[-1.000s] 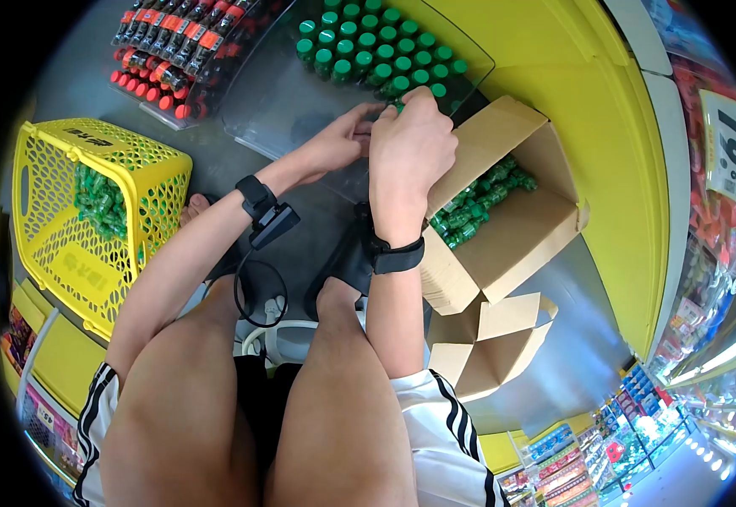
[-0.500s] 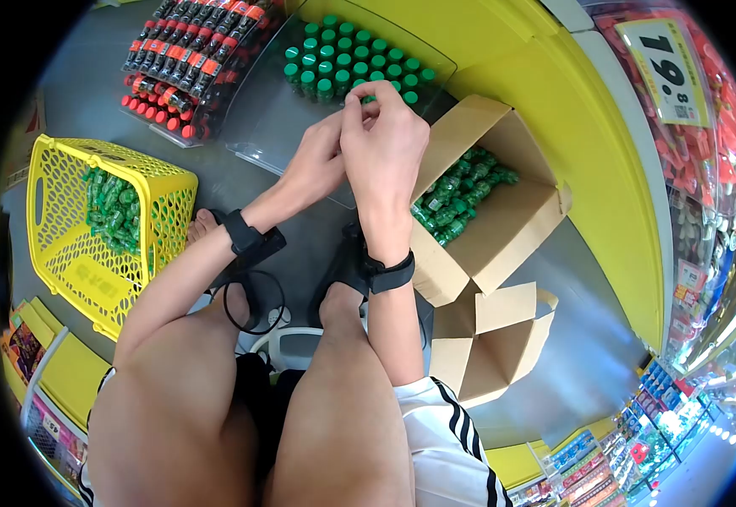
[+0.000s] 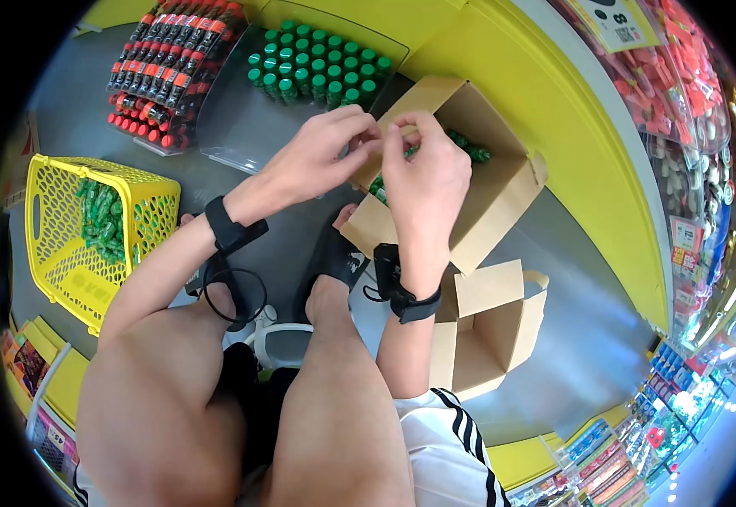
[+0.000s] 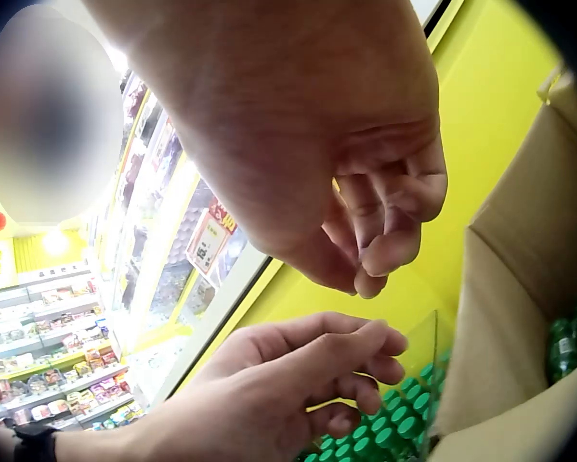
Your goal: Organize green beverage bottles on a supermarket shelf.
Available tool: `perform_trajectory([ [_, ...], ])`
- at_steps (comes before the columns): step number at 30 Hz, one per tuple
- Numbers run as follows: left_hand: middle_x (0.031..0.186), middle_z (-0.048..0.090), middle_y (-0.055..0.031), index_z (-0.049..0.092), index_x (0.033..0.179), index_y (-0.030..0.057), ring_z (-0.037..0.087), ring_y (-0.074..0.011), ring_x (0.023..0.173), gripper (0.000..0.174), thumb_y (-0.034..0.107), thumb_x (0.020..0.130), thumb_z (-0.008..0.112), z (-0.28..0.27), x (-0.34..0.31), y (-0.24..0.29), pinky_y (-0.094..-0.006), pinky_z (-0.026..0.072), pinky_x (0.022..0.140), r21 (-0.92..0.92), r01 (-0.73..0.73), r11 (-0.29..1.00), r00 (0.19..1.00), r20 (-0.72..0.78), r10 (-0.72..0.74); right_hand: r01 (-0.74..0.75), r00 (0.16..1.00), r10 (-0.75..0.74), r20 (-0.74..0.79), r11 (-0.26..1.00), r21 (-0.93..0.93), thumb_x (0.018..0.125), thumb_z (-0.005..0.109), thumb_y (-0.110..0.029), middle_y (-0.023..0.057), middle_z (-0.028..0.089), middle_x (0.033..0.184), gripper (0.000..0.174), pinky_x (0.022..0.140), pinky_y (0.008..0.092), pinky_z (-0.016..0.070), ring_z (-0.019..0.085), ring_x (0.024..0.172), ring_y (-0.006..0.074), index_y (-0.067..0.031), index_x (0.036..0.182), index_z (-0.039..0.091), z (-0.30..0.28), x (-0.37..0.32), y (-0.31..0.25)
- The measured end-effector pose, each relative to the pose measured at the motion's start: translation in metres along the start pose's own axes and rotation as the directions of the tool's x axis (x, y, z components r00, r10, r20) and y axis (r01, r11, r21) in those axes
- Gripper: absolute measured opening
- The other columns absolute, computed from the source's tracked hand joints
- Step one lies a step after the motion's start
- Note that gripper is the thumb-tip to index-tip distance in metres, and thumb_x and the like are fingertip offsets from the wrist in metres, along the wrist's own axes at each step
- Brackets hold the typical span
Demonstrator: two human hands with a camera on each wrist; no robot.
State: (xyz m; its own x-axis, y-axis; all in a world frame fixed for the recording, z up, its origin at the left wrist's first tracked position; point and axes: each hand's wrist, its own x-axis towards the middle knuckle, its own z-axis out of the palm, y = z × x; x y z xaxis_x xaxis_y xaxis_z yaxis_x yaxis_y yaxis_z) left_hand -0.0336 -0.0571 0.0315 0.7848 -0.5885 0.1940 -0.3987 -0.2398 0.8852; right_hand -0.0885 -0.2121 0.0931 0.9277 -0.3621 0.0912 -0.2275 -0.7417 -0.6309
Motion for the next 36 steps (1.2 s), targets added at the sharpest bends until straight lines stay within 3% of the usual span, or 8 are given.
perform_trajectory([
  [6,0.093,0.062,-0.0156,0.067,0.099,-0.0028,0.065,-0.036,0.085,0.013,0.009,0.095,0.068,0.026,0.013,0.013,-0.0447,0.0538,0.076,0.098,-0.091,0.991,0.993,0.078,0.084,-0.105,0.994,0.103,-0.023,0.984,-0.145,0.092,0.072,-0.017,0.0113,0.075,0.078,0.011,0.068,0.0443,0.0555,0.072,0.071,0.0354,-0.0098,0.099,0.076,-0.021,0.001,0.046],
  [14,0.096,0.067,-0.022,0.067,0.095,-0.0047,0.066,-0.0428,0.094,0.01,0.004,0.092,0.064,0.064,0.036,0.022,-0.0516,0.0544,0.081,0.264,-0.198,0.944,0.962,0.237,0.136,-0.155,0.962,0.222,0.157,0.922,-0.355,0.091,0.071,-0.016,0.0208,0.077,0.094,0.018,0.084,0.0504,0.0595,0.074,0.094,0.0421,-0.0094,0.107,0.075,-0.022,0.015,0.088],
  [18,0.093,0.067,-0.0274,0.065,0.091,-0.0076,0.067,-0.0474,0.092,0.009,0.0,0.087,0.062,0.072,0.058,0.03,-0.054,0.055,0.079,0.281,-0.106,0.954,0.961,0.277,0.025,-0.124,0.96,0.218,0.178,0.896,-0.426,0.087,0.074,-0.011,0.023,0.076,0.104,0.025,0.088,0.0515,0.0598,0.073,0.101,0.0444,-0.0072,0.112,0.073,-0.02,0.023,0.103],
  [25,0.096,0.071,-0.0317,0.07,0.089,-0.0093,0.07,-0.0484,0.095,0.014,-0.005,0.078,0.062,0.095,0.091,0.03,-0.054,0.0577,0.079,0.35,-0.068,0.934,0.826,0.545,-0.144,-0.05,0.926,0.201,0.319,0.904,-0.426,0.086,0.069,-0.004,0.0284,0.074,0.109,0.027,0.09,0.0528,0.06,0.071,0.108,0.0467,-0.005,0.113,0.073,-0.004,0.04,0.143],
  [27,0.106,0.073,-0.0312,0.073,0.101,-0.009,0.074,-0.0453,0.099,0.027,-0.005,0.076,0.064,0.111,0.11,0.032,-0.05,0.0604,0.083,0.497,0.029,0.867,0.678,0.627,-0.383,-0.058,0.875,0.254,0.412,0.9,-0.432,0.085,0.067,-0.002,0.0294,0.073,0.11,0.027,0.092,0.0538,0.0596,0.07,0.11,0.0471,-0.0032,0.111,0.073,-0.006,0.051,0.146],
  [30,0.113,0.075,-0.0294,0.073,0.112,-0.0083,0.078,-0.0392,0.096,0.034,-0.001,0.08,0.066,0.13,0.128,0.032,-0.0444,0.064,0.079,0.582,0.141,0.801,0.568,0.615,-0.547,-0.053,0.84,0.256,0.479,0.917,-0.396,0.086,0.066,-0.002,0.0292,0.073,0.116,0.028,0.092,0.0533,0.0598,0.07,0.114,0.0459,-0.0015,0.114,0.073,-0.008,0.066,0.16],
  [31,0.116,0.075,-0.0271,0.071,0.118,-0.0077,0.079,-0.0343,0.088,0.034,0.002,0.086,0.066,0.133,0.132,0.03,-0.0405,0.0655,0.07,0.567,0.233,0.79,0.527,0.609,-0.593,-0.118,0.787,0.37,0.493,0.875,-0.469,0.087,0.066,-0.002,0.0273,0.074,0.117,0.029,0.092,0.051,0.0607,0.072,0.112,0.0431,-0.0002,0.114,0.074,-0.004,0.075,0.164],
  [36,0.125,0.073,-0.0215,0.068,0.127,-0.0064,0.08,-0.0291,0.085,0.04,0.01,0.09,0.069,0.151,0.138,0.018,-0.0364,0.0662,0.066,0.62,0.273,0.736,0.437,0.601,-0.669,-0.252,0.658,0.535,0.53,0.819,-0.515,0.086,0.068,-0.003,0.0235,0.078,0.107,0.026,0.088,0.0471,0.0621,0.076,0.105,0.0397,-0.0011,0.11,0.077,-0.009,0.093,0.157],
])
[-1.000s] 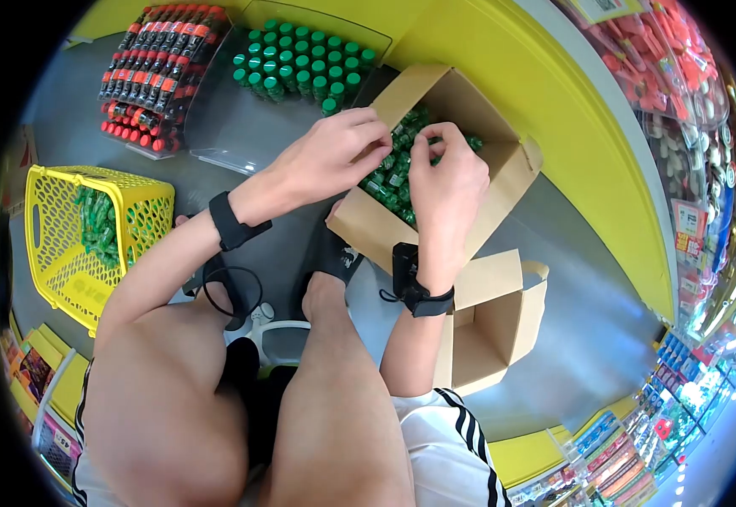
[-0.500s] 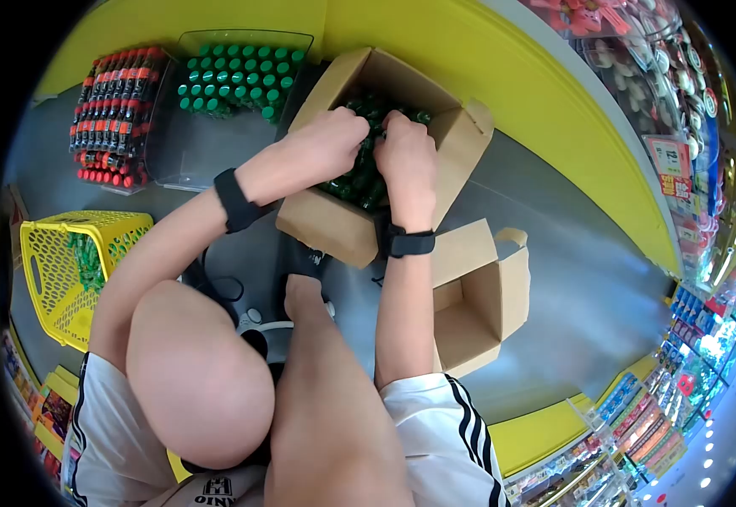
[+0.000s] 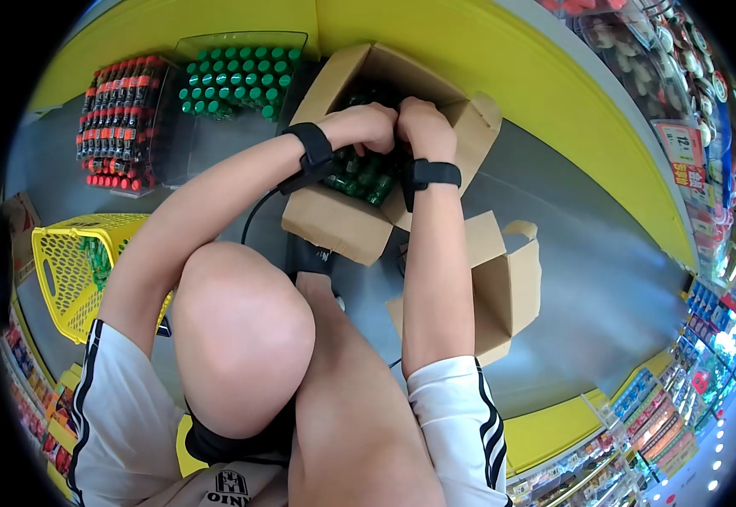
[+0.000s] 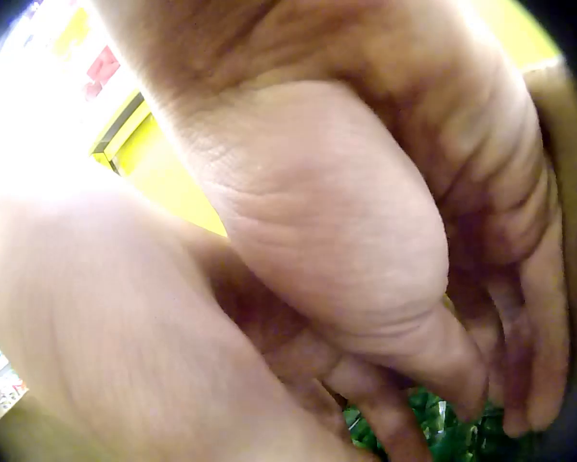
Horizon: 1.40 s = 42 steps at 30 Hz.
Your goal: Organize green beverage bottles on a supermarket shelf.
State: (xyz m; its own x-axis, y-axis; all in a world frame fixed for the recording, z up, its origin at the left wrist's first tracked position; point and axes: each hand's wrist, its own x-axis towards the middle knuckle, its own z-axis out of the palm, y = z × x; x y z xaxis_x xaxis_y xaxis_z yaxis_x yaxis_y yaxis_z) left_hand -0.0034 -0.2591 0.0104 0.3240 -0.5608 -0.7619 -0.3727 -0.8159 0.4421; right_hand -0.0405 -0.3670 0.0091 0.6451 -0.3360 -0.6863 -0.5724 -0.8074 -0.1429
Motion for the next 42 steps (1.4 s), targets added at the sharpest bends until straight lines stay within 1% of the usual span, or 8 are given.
perform_trajectory([
  [5,0.116,0.077,-0.0192,0.075,0.123,-0.0015,0.079,-0.0308,0.087,0.033,0.01,0.093,0.068,0.01,0.003,-0.009,-0.0419,0.0646,0.073,-0.059,-0.035,0.998,0.998,-0.047,0.033,-0.003,1.0,0.004,0.002,0.979,-0.205,0.094,0.058,-0.006,0.0208,0.074,0.128,0.035,0.09,0.0463,0.0608,0.075,0.114,0.0349,-0.0024,0.127,0.073,0.0,0.011,-0.003],
  [14,0.121,0.074,-0.0268,0.077,0.119,0.0009,0.074,-0.0395,0.112,0.038,0.004,0.082,0.071,0.037,0.03,-0.022,-0.0466,0.0607,0.095,-0.088,-0.134,0.987,0.938,-0.332,0.098,-0.039,0.995,0.023,-0.099,0.984,-0.172,0.087,0.059,-0.002,0.0242,0.074,0.121,0.033,0.087,0.0475,0.0605,0.075,0.112,0.0364,0.0,0.116,0.075,0.012,0.033,0.003],
  [18,0.124,0.073,-0.0261,0.077,0.119,0.0022,0.069,-0.0413,0.121,0.039,0.009,0.081,0.075,0.036,0.037,-0.021,-0.0464,0.0582,0.1,-0.108,-0.111,0.988,0.956,-0.281,0.077,-0.08,0.997,0.079,-0.009,0.995,-0.056,0.08,0.071,-0.006,0.0251,0.072,0.127,0.034,0.1,0.0474,0.0588,0.069,0.122,0.0419,-0.0052,0.113,0.08,0.009,0.041,0.005],
  [20,0.124,0.074,-0.022,0.07,0.128,-0.0003,0.08,-0.0316,0.088,0.05,0.008,0.081,0.08,0.034,0.039,-0.017,-0.0445,0.0646,0.076,-0.142,-0.061,0.988,0.978,-0.204,0.031,-0.117,0.993,0.117,-0.005,0.988,-0.101,0.081,0.071,-0.008,0.0239,0.073,0.126,0.031,0.098,0.0478,0.0594,0.07,0.119,0.0432,-0.0066,0.111,0.081,0.009,0.043,0.003],
  [24,0.121,0.076,-0.0209,0.072,0.127,0.0015,0.08,-0.0304,0.085,0.05,0.011,0.079,0.084,0.037,0.043,-0.019,-0.045,0.0642,0.077,-0.156,-0.105,0.982,0.972,-0.223,0.069,-0.092,0.995,0.096,0.032,0.989,-0.113,0.083,0.07,-0.008,0.0229,0.073,0.124,0.029,0.096,0.0487,0.0598,0.07,0.117,0.0441,-0.0069,0.11,0.081,0.002,0.031,-0.003],
  [32,0.127,0.074,-0.0207,0.073,0.125,0.0022,0.072,-0.0358,0.117,0.063,0.024,0.07,0.096,0.033,0.058,-0.022,-0.0459,0.0593,0.097,-0.108,-0.044,0.993,0.994,-0.107,0.032,-0.032,0.999,0.025,-0.046,0.986,-0.164,0.087,0.066,-0.008,0.0235,0.072,0.123,0.027,0.096,0.0494,0.0595,0.07,0.116,0.0439,-0.0072,0.11,0.08,0.003,0.028,0.0],
  [39,0.124,0.075,-0.0212,0.072,0.124,-0.0011,0.071,-0.038,0.119,0.064,0.021,0.069,0.095,0.022,0.041,-0.024,-0.0469,0.0585,0.097,-0.093,-0.053,0.994,0.989,-0.142,0.04,-0.09,0.994,0.099,0.042,0.978,-0.187,0.089,0.064,-0.009,0.0229,0.072,0.124,0.027,0.096,0.0491,0.0587,0.069,0.118,0.0431,-0.0063,0.11,0.08,-0.001,0.029,-0.005],
  [42,0.123,0.074,-0.0245,0.073,0.123,-0.0016,0.071,-0.0382,0.119,0.058,0.012,0.069,0.091,0.021,0.032,-0.027,-0.047,0.0589,0.096,-0.107,-0.115,0.988,0.974,-0.206,0.091,-0.08,0.995,0.065,-0.078,0.977,-0.2,0.084,0.061,-0.01,0.0192,0.078,0.095,0.023,0.08,0.0434,0.058,0.077,0.089,0.0314,-0.002,0.098,0.078,0.004,0.029,-0.004],
])
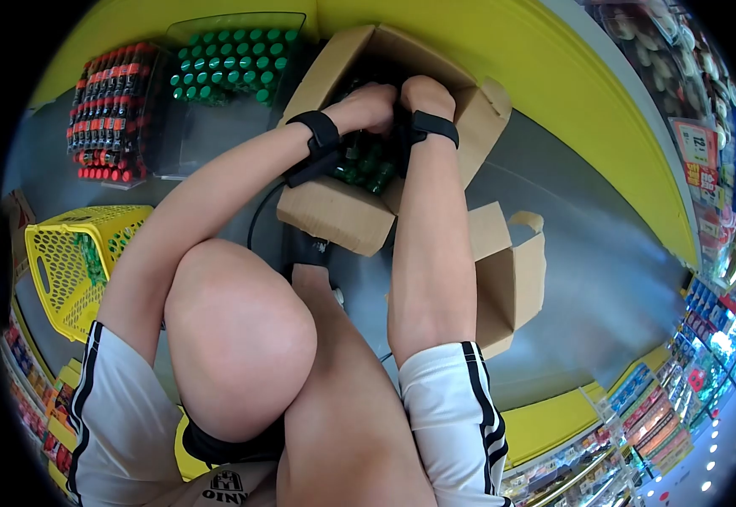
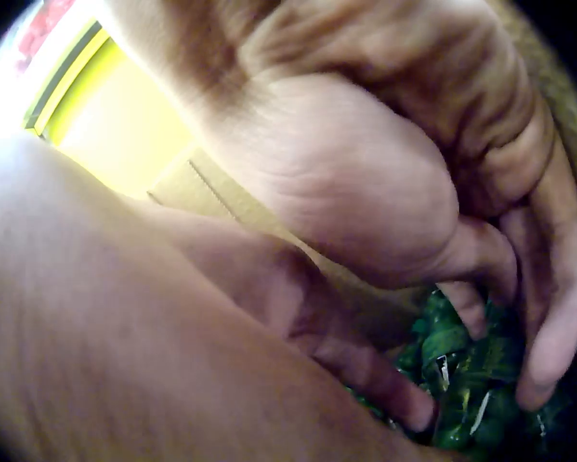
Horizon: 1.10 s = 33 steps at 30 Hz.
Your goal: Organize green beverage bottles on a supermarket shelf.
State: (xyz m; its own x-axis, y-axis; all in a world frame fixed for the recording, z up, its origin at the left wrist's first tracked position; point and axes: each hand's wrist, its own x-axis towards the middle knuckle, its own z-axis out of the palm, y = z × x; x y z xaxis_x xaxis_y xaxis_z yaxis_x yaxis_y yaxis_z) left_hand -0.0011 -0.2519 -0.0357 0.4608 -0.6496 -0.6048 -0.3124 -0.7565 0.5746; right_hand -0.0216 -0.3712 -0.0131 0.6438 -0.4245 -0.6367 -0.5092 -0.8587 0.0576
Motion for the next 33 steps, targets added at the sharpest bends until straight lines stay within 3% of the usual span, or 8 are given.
perform_trajectory([
  [2,0.09,0.076,-0.0289,0.077,0.097,-0.0086,0.078,-0.0378,0.078,0.03,-0.004,0.068,0.071,-0.005,-0.012,-0.001,-0.0459,0.0629,0.071,-0.104,-0.1,0.989,0.99,-0.111,0.088,0.005,0.999,-0.002,-0.043,0.998,0.063,0.084,0.062,-0.011,0.0198,0.077,0.097,0.023,0.082,0.0439,0.0576,0.077,0.092,0.0325,-0.0022,0.098,0.078,0.001,0.0,0.002],
  [6,0.097,0.076,-0.0307,0.077,0.101,-0.0079,0.078,-0.0417,0.088,0.031,-0.002,0.071,0.068,-0.02,-0.031,0.005,-0.0464,0.0626,0.078,-0.04,-0.081,0.996,0.992,-0.101,0.077,-0.002,0.999,-0.002,0.049,0.997,0.08,0.086,0.066,-0.012,0.0236,0.072,0.123,0.028,0.097,0.048,0.0574,0.07,0.116,0.0428,-0.006,0.109,0.08,-0.003,0.005,0.003],
  [8,0.121,0.069,-0.0315,0.07,0.115,-0.0053,0.067,-0.0489,0.117,0.044,-0.005,0.071,0.071,-0.026,-0.042,0.007,-0.0491,0.0579,0.093,-0.021,-0.11,0.994,0.983,-0.15,0.106,-0.026,0.997,0.02,0.076,0.996,0.079,0.084,0.067,-0.013,0.023,0.073,0.122,0.027,0.095,0.0476,0.0575,0.07,0.116,0.0422,-0.0067,0.107,0.08,-0.003,0.007,0.004],
  [15,0.107,0.07,-0.0307,0.07,0.105,-0.0071,0.068,-0.0486,0.108,0.026,-0.004,0.083,0.057,-0.034,-0.083,0.013,-0.0526,0.0565,0.091,0.053,-0.3,0.952,0.893,-0.336,0.3,-0.05,0.996,0.032,0.079,0.971,0.234,0.084,0.065,-0.013,0.0214,0.075,0.106,0.021,0.081,0.0463,0.0575,0.074,0.098,0.0382,-0.0064,0.098,0.078,0.004,0.004,0.018],
  [17,0.098,0.07,-0.0303,0.069,0.096,-0.0078,0.069,-0.0486,0.096,0.018,-0.003,0.084,0.056,-0.031,-0.097,0.014,-0.0526,0.0573,0.084,0.099,-0.375,0.922,0.805,-0.458,0.377,-0.245,0.955,0.152,0.256,0.89,0.384,0.094,0.059,-0.016,0.0121,0.08,0.099,0.022,0.074,0.0425,0.0563,0.076,0.084,0.0261,-0.0069,0.099,0.078,-0.001,0.001,0.013],
  [21,0.09,0.068,-0.0283,0.065,0.089,-0.0076,0.068,-0.0477,0.09,0.011,-0.003,0.082,0.058,-0.028,-0.119,0.008,-0.0529,0.0564,0.076,0.099,-0.442,0.892,0.769,-0.47,0.433,-0.193,0.888,-0.004,0.46,0.905,0.379,0.101,0.052,-0.009,0.0045,0.081,0.096,0.029,0.068,0.0354,0.0566,0.075,0.078,0.0172,-0.0088,0.112,0.079,-0.003,-0.008,0.013],
  [25,0.09,0.067,-0.0279,0.064,0.09,-0.0074,0.065,-0.0477,0.091,0.013,-0.007,0.082,0.054,-0.029,-0.142,-0.002,-0.0526,0.0549,0.076,0.068,-0.531,0.844,0.692,-0.54,0.479,0.0,0.923,-0.151,0.354,0.92,0.391,0.101,0.052,-0.001,0.0047,0.08,0.094,0.042,0.069,0.0272,0.0584,0.074,0.077,0.0115,-0.0081,0.141,0.066,-0.011,-0.029,0.014],
  [33,0.102,0.064,-0.0283,0.061,0.101,-0.0116,0.064,-0.0476,0.098,0.025,-0.014,0.076,0.059,-0.039,-0.172,-0.012,-0.0515,0.0548,0.083,0.197,-0.387,0.901,0.7,-0.572,0.426,0.053,0.935,-0.233,0.267,0.837,0.544,0.108,0.049,-0.001,0.0076,0.074,0.093,0.028,0.076,0.0289,0.0588,0.07,0.082,0.0148,0.001,0.13,0.066,-0.04,-0.08,0.003],
])
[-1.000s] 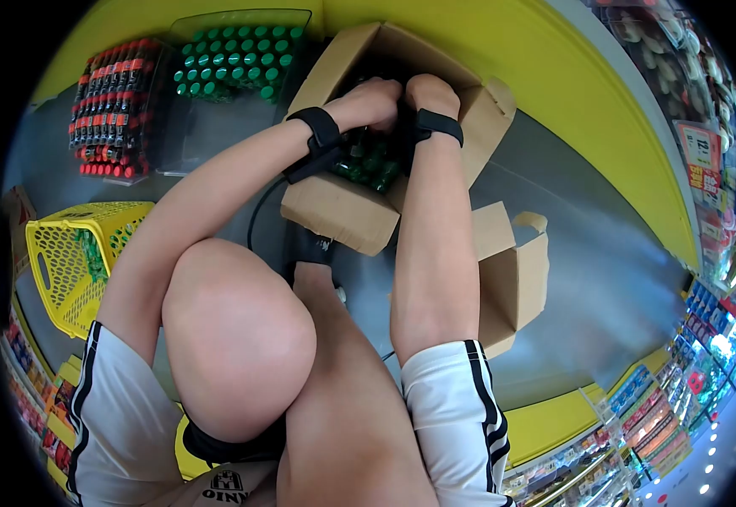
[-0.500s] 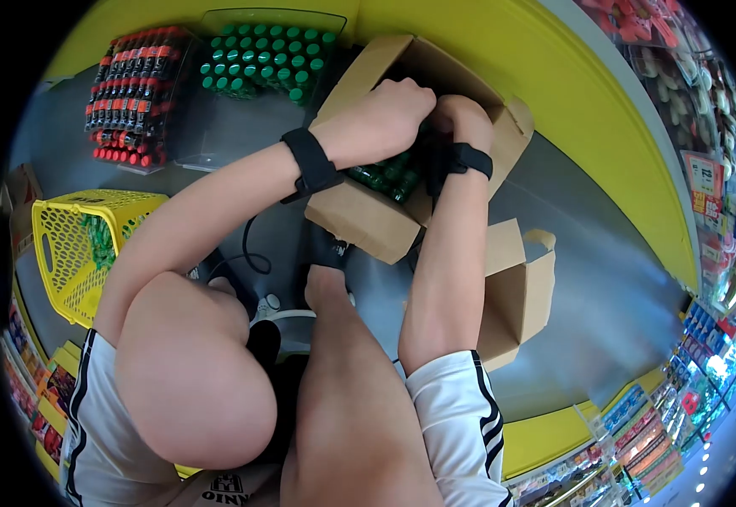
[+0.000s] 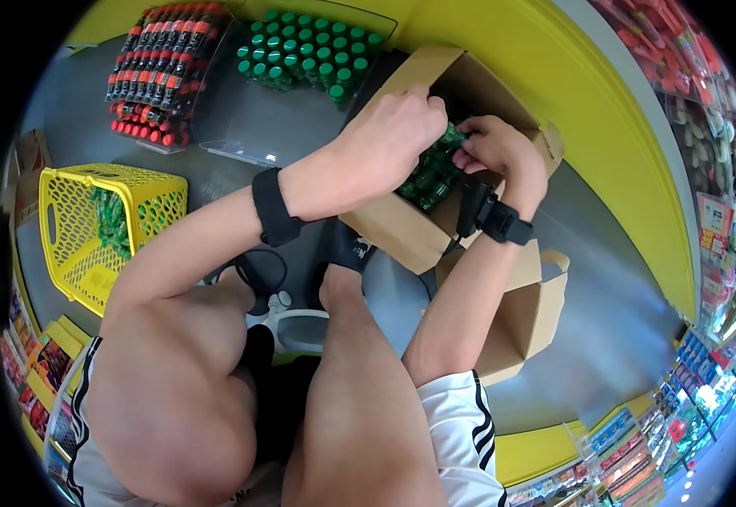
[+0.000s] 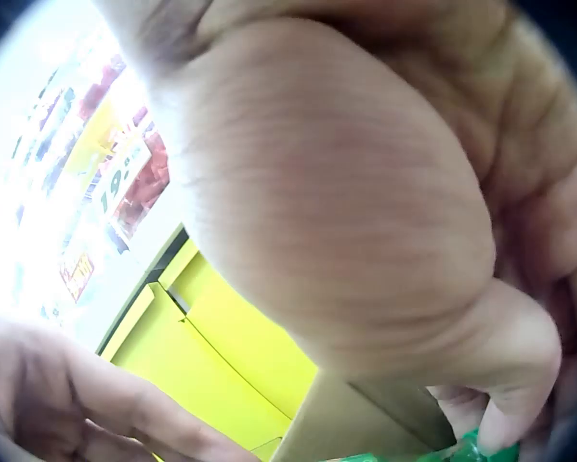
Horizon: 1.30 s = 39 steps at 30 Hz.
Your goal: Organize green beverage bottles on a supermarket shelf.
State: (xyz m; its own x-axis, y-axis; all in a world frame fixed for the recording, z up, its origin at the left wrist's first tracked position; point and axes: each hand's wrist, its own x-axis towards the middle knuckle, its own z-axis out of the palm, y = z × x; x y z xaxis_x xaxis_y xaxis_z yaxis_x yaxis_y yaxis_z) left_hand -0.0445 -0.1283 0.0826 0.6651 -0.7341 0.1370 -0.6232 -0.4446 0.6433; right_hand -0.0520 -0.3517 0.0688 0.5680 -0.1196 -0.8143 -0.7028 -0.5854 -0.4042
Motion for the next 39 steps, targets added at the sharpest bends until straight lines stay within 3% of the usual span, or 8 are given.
perform_trajectory([
  [2,0.105,0.063,-0.0284,0.06,0.105,-0.0121,0.064,-0.0474,0.1,0.031,-0.015,0.075,0.06,-0.003,-0.006,-0.005,-0.0517,0.0546,0.084,0.006,0.013,1.0,1.0,-0.001,-0.013,0.015,1.0,-0.015,-0.019,1.0,-0.018,0.109,0.05,-0.002,0.0074,0.074,0.093,0.026,0.076,0.0292,0.0584,0.07,0.082,0.0147,0.0005,0.13,0.066,-0.001,-0.01,-0.006],
  [4,0.111,0.061,-0.0272,0.057,0.112,-0.0107,0.064,-0.0477,0.103,0.038,-0.015,0.075,0.06,0.001,-0.013,-0.017,-0.052,0.0546,0.085,-0.059,0.054,0.997,0.993,-0.098,-0.059,0.053,0.997,-0.054,-0.048,0.998,-0.029,0.11,0.053,-0.007,0.0062,0.073,0.091,0.022,0.076,0.0294,0.0573,0.068,0.08,0.0138,-0.0008,0.127,0.066,-0.002,-0.015,-0.01],
  [11,0.115,0.061,-0.0228,0.058,0.12,-0.0035,0.063,-0.0468,0.109,0.044,-0.018,0.079,0.057,-0.008,-0.031,-0.04,-0.052,0.0539,0.088,-0.182,0.137,0.974,0.966,-0.194,-0.172,0.21,0.964,-0.216,-0.152,0.976,-0.058,0.109,0.058,-0.009,0.0063,0.072,0.084,0.021,0.069,0.0288,0.0545,0.067,0.075,0.0131,0.0033,0.124,0.065,0.005,-0.037,-0.04],
  [13,0.116,0.061,-0.0213,0.058,0.124,-0.0018,0.063,-0.0466,0.108,0.044,-0.018,0.083,0.055,-0.006,-0.035,-0.044,-0.0516,0.0539,0.087,-0.259,0.142,0.955,0.959,-0.201,-0.197,0.19,0.967,-0.199,-0.161,0.979,-0.069,0.108,0.059,-0.009,0.0062,0.072,0.083,0.02,0.069,0.0288,0.0544,0.067,0.075,0.013,0.0031,0.123,0.066,0.007,-0.043,-0.048],
  [18,0.116,0.062,-0.0202,0.059,0.124,-0.0011,0.063,-0.0462,0.107,0.038,-0.016,0.089,0.057,0.004,-0.044,-0.047,-0.0506,0.0541,0.086,-0.336,0.131,0.933,0.958,-0.2,-0.206,0.151,0.976,-0.162,-0.147,0.985,-0.083,0.108,0.057,-0.005,0.0048,0.071,0.088,0.018,0.072,0.0273,0.0541,0.065,0.078,0.0122,0.001,0.123,0.066,0.015,-0.045,-0.049],
  [22,0.117,0.063,-0.0181,0.06,0.124,0.0003,0.064,-0.045,0.105,0.033,-0.011,0.093,0.06,0.01,-0.049,-0.051,-0.0499,0.0537,0.085,-0.342,0.144,0.929,0.952,-0.207,-0.224,0.223,0.958,-0.229,-0.172,0.973,-0.054,0.107,0.058,-0.004,0.0055,0.071,0.086,0.018,0.073,0.0283,0.055,0.066,0.078,0.0125,0.0009,0.122,0.066,0.025,-0.049,-0.04],
  [29,0.116,0.063,-0.0169,0.06,0.123,0.0009,0.064,-0.0448,0.104,0.031,-0.009,0.094,0.062,0.011,-0.054,-0.053,-0.0495,0.0536,0.083,-0.347,0.123,0.93,0.951,-0.227,-0.21,0.349,0.906,-0.359,-0.225,0.933,-0.085,0.107,0.058,-0.005,0.0062,0.07,0.084,0.018,0.074,0.0299,0.055,0.065,0.077,0.0132,-0.0003,0.122,0.066,0.038,-0.05,-0.023],
  [39,0.116,0.063,-0.018,0.059,0.123,0.0041,0.063,-0.0453,0.1,0.032,-0.009,0.094,0.063,0.0,-0.073,-0.069,-0.0503,0.0521,0.082,-0.388,0.154,0.909,0.934,-0.243,-0.262,0.381,0.857,-0.421,-0.296,0.906,-0.185,0.106,0.06,-0.012,0.0129,0.07,0.083,0.019,0.073,0.0361,0.0548,0.068,0.074,0.0203,0.0019,0.119,0.063,0.078,-0.08,-0.057],
])
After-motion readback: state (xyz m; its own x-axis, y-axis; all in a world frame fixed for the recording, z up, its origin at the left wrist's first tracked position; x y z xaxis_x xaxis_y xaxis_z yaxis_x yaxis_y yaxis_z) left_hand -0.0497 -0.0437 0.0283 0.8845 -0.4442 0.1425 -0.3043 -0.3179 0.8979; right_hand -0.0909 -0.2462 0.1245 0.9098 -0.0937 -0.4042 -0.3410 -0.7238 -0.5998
